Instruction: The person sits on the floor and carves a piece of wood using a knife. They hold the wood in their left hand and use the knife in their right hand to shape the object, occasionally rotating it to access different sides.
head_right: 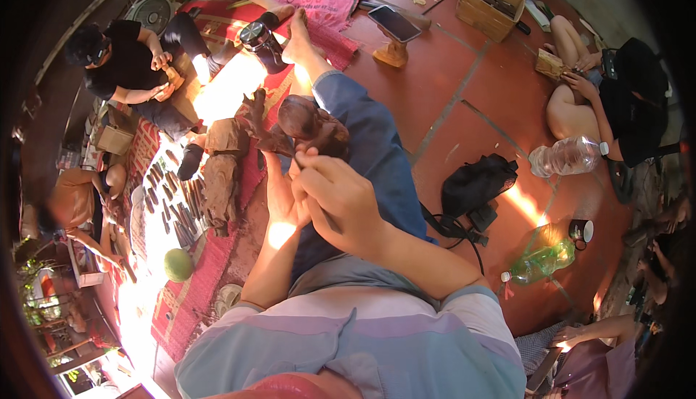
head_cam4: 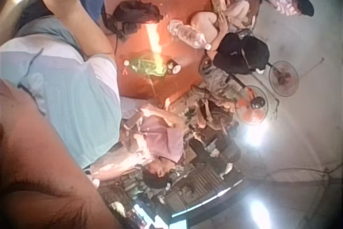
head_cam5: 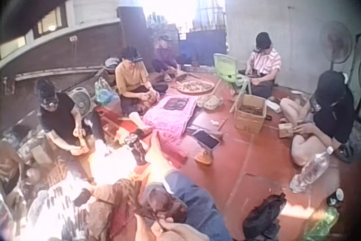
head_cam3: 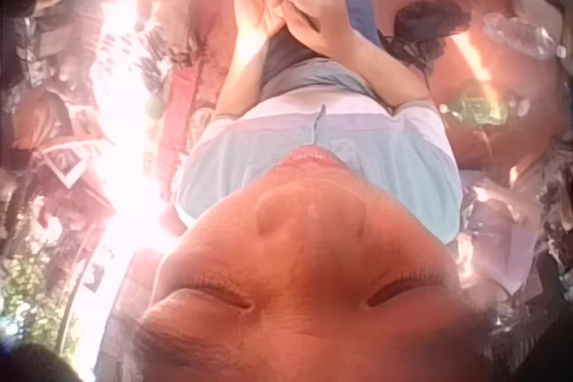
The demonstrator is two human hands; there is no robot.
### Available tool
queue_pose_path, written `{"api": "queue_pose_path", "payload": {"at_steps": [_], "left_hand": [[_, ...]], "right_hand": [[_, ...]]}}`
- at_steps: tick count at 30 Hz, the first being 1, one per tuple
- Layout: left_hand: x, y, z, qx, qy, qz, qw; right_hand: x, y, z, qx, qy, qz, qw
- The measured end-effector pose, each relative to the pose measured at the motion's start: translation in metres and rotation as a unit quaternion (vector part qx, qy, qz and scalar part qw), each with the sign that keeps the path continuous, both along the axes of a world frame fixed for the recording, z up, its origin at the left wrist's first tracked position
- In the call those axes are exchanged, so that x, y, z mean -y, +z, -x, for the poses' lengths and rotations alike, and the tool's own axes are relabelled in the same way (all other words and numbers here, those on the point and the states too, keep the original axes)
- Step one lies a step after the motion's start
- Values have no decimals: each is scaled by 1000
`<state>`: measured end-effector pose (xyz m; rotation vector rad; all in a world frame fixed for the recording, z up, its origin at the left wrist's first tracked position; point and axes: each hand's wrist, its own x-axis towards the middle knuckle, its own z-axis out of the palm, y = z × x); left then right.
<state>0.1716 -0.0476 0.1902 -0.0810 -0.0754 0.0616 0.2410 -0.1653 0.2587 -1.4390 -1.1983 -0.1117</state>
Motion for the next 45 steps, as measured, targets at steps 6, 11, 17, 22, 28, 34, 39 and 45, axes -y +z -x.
{"api": "queue_pose_path", "payload": {"at_steps": [6,11,17,22,28,34,39,45], "left_hand": [[0,-1,-1,-56,14,38,998],[-3,-13,-2,111,-39,18,993],[1,12,0,-48,-3,44,998],[-2,-17,-3,5,17,1,1000],[2,-2,1,-33,7,-33,999],[0,5,0,-47,8,44,998],[5,-3,-4,64,12,18,998],[2,9,-2,-45,14,33,998]], "right_hand": [[-10,-6,-3,-28,-7,24,999],[0,-6,3,-28,14,-27,999],[-11,-9,0,-2,-38,13,999],[-7,-15,-2,-74,15,-5,997],[3,-14,1,-26,-15,-6,1000],[-8,-10,-3,-9,0,24,1000],[5,-1,1,-24,26,-20,999],[-8,2,3,-6,-38,50,998]]}}
